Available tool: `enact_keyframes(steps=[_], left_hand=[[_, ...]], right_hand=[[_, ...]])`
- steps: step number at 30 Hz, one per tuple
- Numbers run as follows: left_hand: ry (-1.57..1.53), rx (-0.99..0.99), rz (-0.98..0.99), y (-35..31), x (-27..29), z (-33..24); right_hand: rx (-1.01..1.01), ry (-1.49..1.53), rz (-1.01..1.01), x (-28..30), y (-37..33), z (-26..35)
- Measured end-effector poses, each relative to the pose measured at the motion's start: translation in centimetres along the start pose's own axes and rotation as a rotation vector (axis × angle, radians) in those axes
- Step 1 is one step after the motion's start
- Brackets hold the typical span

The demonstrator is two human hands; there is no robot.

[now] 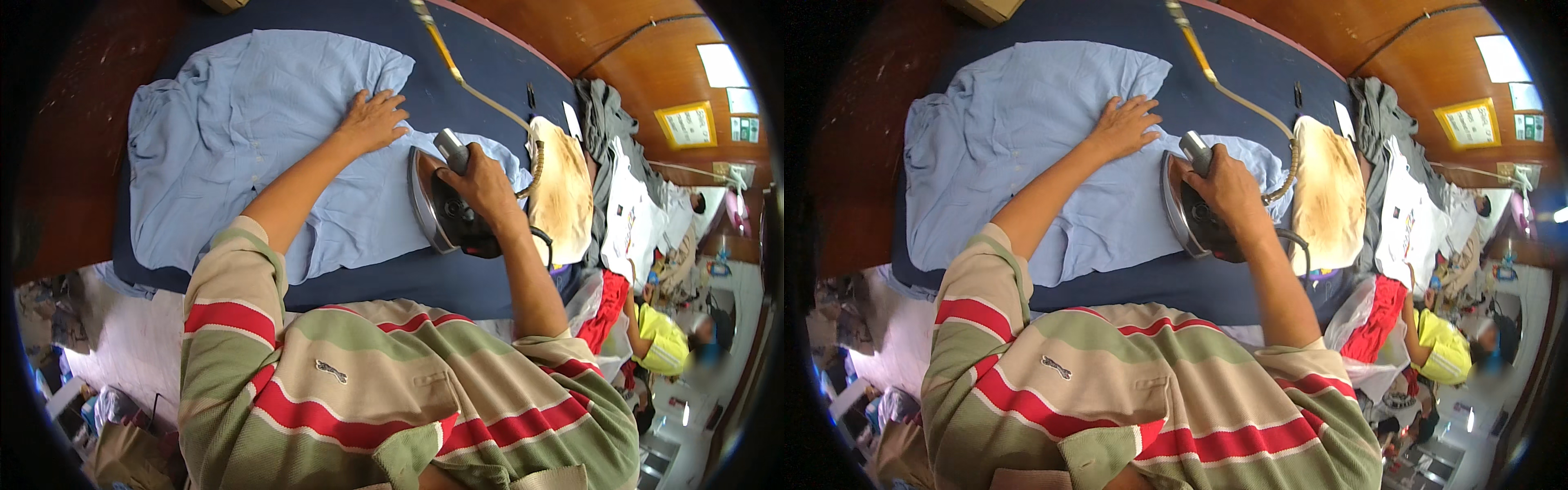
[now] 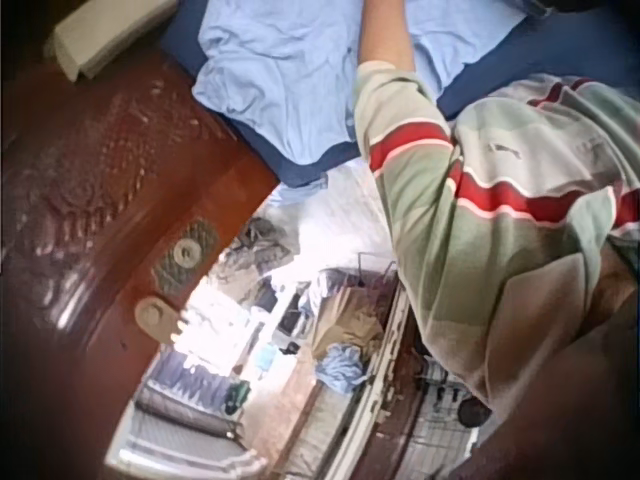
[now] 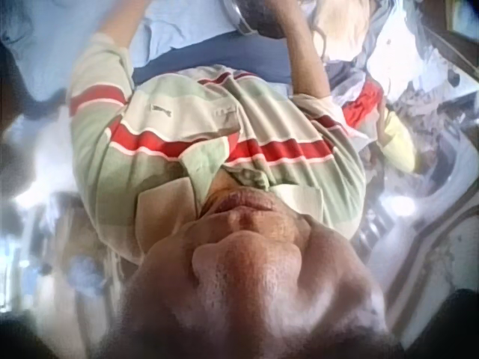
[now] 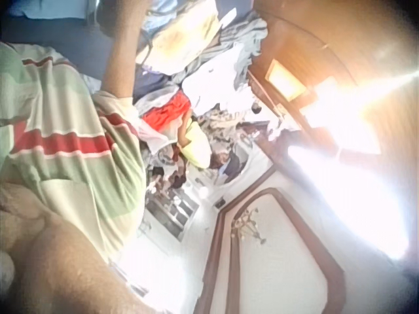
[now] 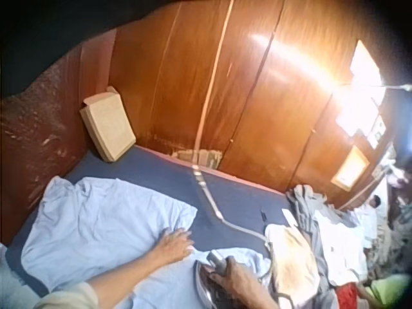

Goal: The person irons a blue collared shirt on a flat surface using a handheld iron, smoothing the fabric and pressing different sections of the shirt one after another.

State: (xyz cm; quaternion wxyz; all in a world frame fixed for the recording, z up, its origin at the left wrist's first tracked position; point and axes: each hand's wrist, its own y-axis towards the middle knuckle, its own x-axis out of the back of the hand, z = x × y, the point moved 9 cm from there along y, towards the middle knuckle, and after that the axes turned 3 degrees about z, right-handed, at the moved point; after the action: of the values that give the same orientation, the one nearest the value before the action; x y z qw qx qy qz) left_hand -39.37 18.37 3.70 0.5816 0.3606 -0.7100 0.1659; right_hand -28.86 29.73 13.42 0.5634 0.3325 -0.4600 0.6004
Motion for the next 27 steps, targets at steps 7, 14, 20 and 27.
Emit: enact_keyframes(steps=[7, 14, 20, 27], left_hand=[[-0.125, 0.040, -0.118, -1.6, -0.6, 3.5], [-0.185, 0.028, -0.129, -1.6, -0.6, 3.6], [-0.158, 0.030, -0.172, -2.0, -0.2, 3.9], [-0.162, 0.023, -0.160, -1.8, -0.7, 4.2]], right_hand=[[-0.185, -0.022, -0.206, -0.1, 2.5, -0.3], [-0.154, 0.011, -0.178, -1.6, 2.4, 0.6], [-0.176, 0.062, -0.268, -1.3, 4.8, 0.7], [-0.217, 0.341, -0.093, -4.2, 4.1, -1.7]])
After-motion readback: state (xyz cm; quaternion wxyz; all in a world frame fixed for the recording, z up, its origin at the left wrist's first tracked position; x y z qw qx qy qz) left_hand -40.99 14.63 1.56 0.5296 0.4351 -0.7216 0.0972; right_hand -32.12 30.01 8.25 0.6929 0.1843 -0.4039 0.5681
